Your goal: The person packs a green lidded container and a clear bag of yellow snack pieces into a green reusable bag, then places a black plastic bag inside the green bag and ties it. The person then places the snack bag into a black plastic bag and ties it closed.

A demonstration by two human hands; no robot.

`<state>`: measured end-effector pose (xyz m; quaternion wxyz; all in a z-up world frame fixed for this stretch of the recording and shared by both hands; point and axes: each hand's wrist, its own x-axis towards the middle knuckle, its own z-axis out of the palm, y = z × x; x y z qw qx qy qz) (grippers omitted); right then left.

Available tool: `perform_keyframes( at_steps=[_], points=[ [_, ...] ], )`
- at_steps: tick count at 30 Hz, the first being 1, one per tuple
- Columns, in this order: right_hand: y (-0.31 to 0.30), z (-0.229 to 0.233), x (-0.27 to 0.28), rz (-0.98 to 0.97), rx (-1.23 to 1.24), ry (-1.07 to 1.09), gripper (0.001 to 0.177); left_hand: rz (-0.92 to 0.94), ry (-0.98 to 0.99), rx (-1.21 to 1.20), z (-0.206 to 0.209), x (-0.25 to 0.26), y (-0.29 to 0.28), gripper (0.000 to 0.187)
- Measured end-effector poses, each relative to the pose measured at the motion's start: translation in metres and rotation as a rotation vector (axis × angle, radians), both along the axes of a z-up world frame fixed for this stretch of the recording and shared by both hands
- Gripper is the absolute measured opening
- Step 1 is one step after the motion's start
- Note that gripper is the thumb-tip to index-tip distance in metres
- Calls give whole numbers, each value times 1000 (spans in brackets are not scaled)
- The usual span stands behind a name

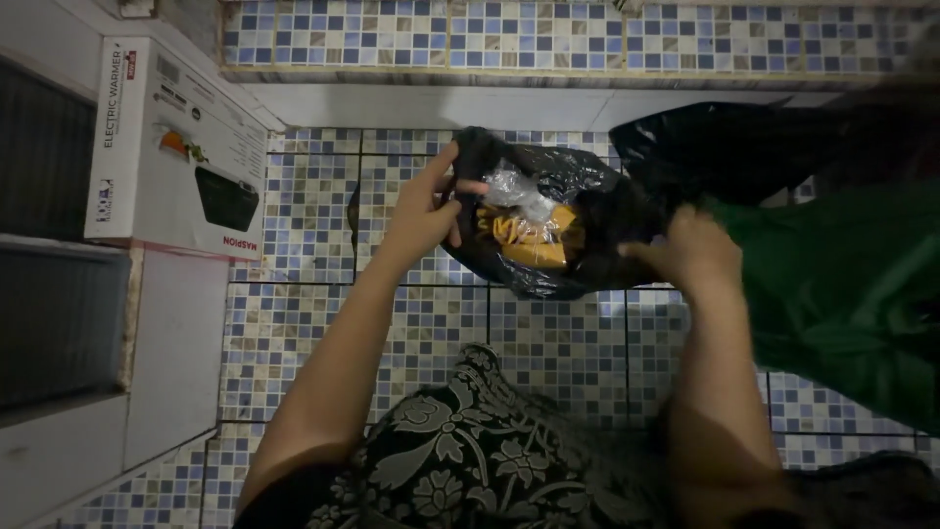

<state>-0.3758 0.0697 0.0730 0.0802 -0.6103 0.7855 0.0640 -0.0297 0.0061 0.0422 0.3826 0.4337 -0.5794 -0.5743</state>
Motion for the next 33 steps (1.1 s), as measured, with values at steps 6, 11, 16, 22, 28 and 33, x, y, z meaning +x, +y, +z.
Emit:
perform_keyframes(
  at_steps=[6, 11, 16, 22, 28, 33],
  points=[
    [7, 18, -27, -124, 33, -649, 18, 187, -160, 3, 9, -3, 1, 44],
    [-3, 58, 19, -76, -474, -1705, 11, 419, -217, -325, 55, -28, 7, 16],
    [-8, 84, 66, 140, -522, -1581, 16, 1, -62, -668, 102, -93, 19, 26],
    [-46, 92, 58, 29, -449, -1945, 26, -92, -367, -970, 137, -103, -4, 47],
    [-42, 39, 59, -168, -353, -2038, 9, -133, -282, -850, 51, -105, -14, 129],
    [-26, 43, 52, 73, -530, -1315, 9, 35, -405, -716, -43, -130, -20, 57]
  ],
)
